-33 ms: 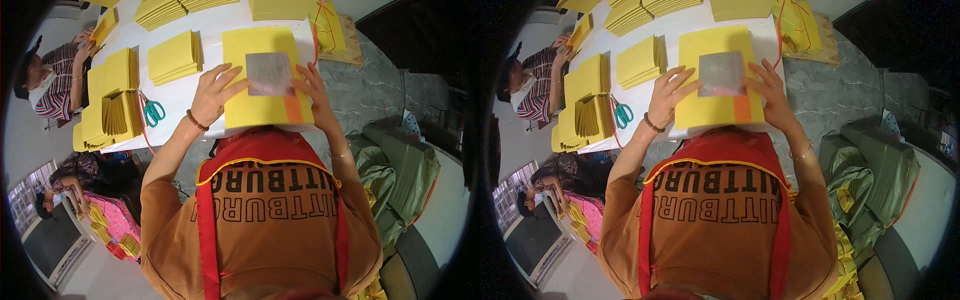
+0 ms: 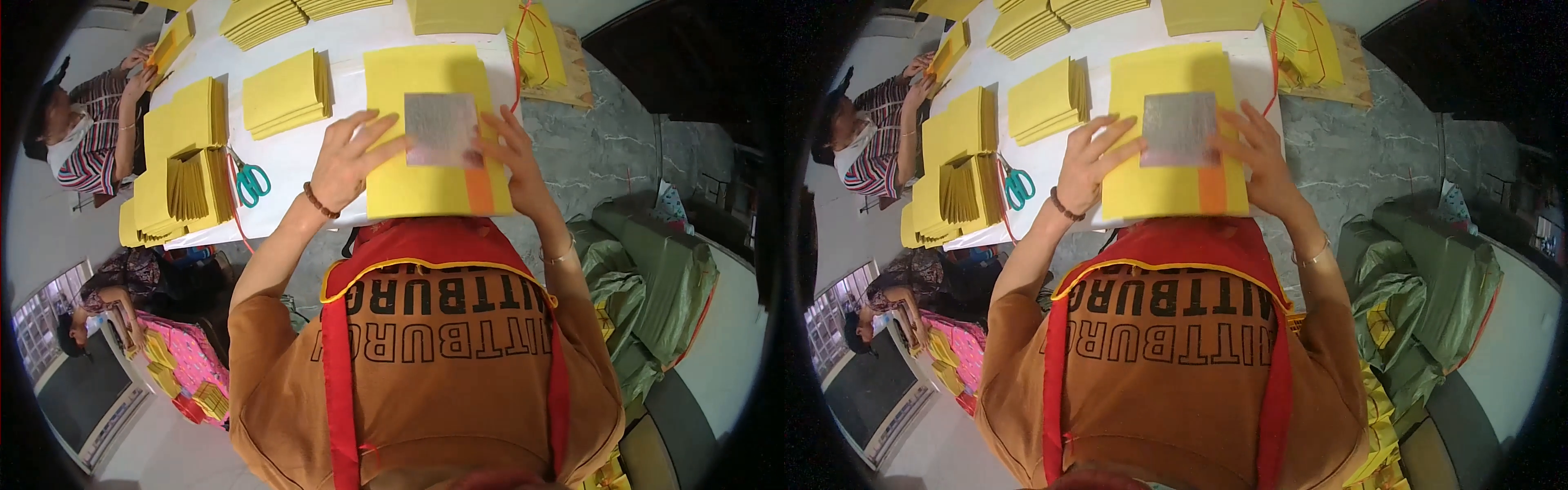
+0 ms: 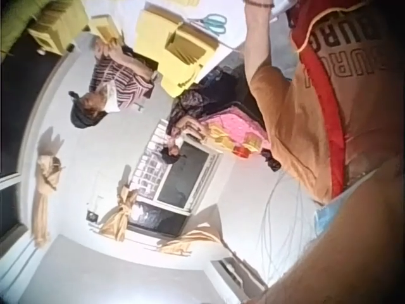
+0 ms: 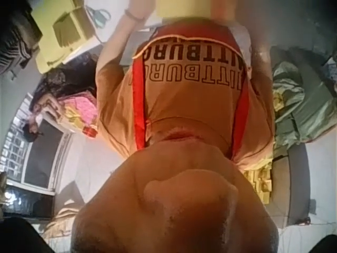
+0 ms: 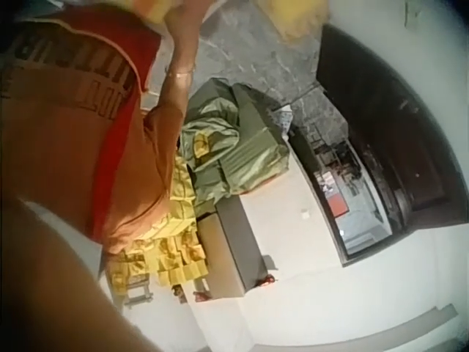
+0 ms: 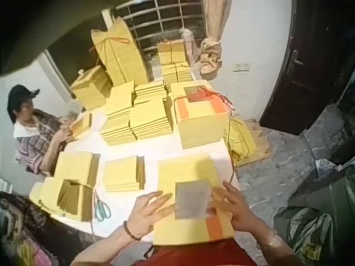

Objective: Folding and stacking yellow ritual paper sheets with silver foil centers.

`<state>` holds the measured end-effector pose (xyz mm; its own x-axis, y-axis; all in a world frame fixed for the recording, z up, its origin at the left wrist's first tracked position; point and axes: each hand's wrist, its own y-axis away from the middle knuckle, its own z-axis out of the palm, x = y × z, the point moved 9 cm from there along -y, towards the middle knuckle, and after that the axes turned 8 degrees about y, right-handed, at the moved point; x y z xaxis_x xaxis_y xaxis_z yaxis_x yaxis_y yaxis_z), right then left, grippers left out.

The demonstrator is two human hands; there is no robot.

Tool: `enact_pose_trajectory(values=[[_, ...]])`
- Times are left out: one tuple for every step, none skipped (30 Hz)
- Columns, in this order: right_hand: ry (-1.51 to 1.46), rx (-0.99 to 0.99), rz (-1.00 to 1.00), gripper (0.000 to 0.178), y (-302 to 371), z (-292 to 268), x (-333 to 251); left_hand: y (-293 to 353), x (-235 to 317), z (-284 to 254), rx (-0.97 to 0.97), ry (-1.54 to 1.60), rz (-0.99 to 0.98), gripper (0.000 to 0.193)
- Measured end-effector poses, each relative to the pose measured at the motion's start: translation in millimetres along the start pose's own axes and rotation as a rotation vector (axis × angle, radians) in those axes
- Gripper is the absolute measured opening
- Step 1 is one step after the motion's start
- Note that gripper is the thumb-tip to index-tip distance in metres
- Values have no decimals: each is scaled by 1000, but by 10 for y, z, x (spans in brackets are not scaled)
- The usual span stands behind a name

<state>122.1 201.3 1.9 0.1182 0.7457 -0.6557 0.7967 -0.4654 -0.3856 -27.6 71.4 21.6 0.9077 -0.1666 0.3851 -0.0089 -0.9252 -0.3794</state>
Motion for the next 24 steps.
enact_pose_trajectory(values=[[58, -100, -95, 31, 24, 45, -91, 40, 85, -9, -22, 12, 43, 38], [117, -199, -191, 30, 69, 110, -179, 80, 167, -12, -44, 25, 86, 38], [113, -202, -196, 30, 96, 99, -210, 126, 193, -11, -42, 22, 80, 38], [73, -278, -161, 30, 134, 131, -216, 176, 194, 62, -91, 115, 50, 35], [32, -354, -126, 30, 160, 172, -210, 220, 204, 133, -139, 208, 19, 34], [35, -357, -126, 30, 173, 185, -205, 240, 206, 150, -105, 212, -22, 30], [18, -340, -56, 30, 195, 205, -132, 220, 211, 130, -105, 213, -25, 30], [3, -322, 14, 29, 205, 206, -67, 188, 159, 114, -119, 282, -97, 28], [3, -324, 15, 29, 206, 208, -72, 173, 102, 122, -132, 351, -168, 26], [-134, -362, 237, 28, 219, 255, 72, 108, 67, 92, -43, 351, -166, 22], [-270, -395, 460, 26, 270, 317, 200, 88, 67, 96, -40, 352, -167, 22], [-268, -397, 458, 26, 241, 323, 186, 106, -80, 144, -65, 422, -352, 22], [-391, -406, 590, 28, 265, 365, 248, 136, -202, 206, -90, 491, -535, 23], [-515, -413, 720, 31, 303, 422, 296, 193, -296, 284, -40, 596, -667, 25], [-513, -414, 718, 31, 272, 465, 271, 177, -302, 315, -37, 596, -667, 25], [-502, -236, 654, 36, 161, 380, 242, 218, -377, 373, -42, 619, -772, 27], [-490, -60, 586, 42, 91, 259, 225, 267, -446, 421, -48, 641, -878, 28], [-488, -60, 586, 42, 95, 268, 235, 243, -456, 420, -48, 642, -877, 28], [-570, -35, 574, 48, 97, 273, 234, 234, -470, 424, -54, 653, -901, 29], [-652, -11, 562, 54, 101, 276, 233, 233, -490, 435, -60, 663, -924, 30], [-652, -12, 563, 54, 115, 279, 238, 257, -534, 488, -60, 664, -926, 30], [-575, -9, 540, 51, 122, 254, 230, 254, -564, 524, -9, 732, -891, 30], [-499, -5, 518, 48, 126, 232, 227, 246, -598, 543, 43, 799, -855, 30], [-500, -7, 518, 48, 133, 247, 251, 261, -656, 575, 43, 798, -857, 30]])
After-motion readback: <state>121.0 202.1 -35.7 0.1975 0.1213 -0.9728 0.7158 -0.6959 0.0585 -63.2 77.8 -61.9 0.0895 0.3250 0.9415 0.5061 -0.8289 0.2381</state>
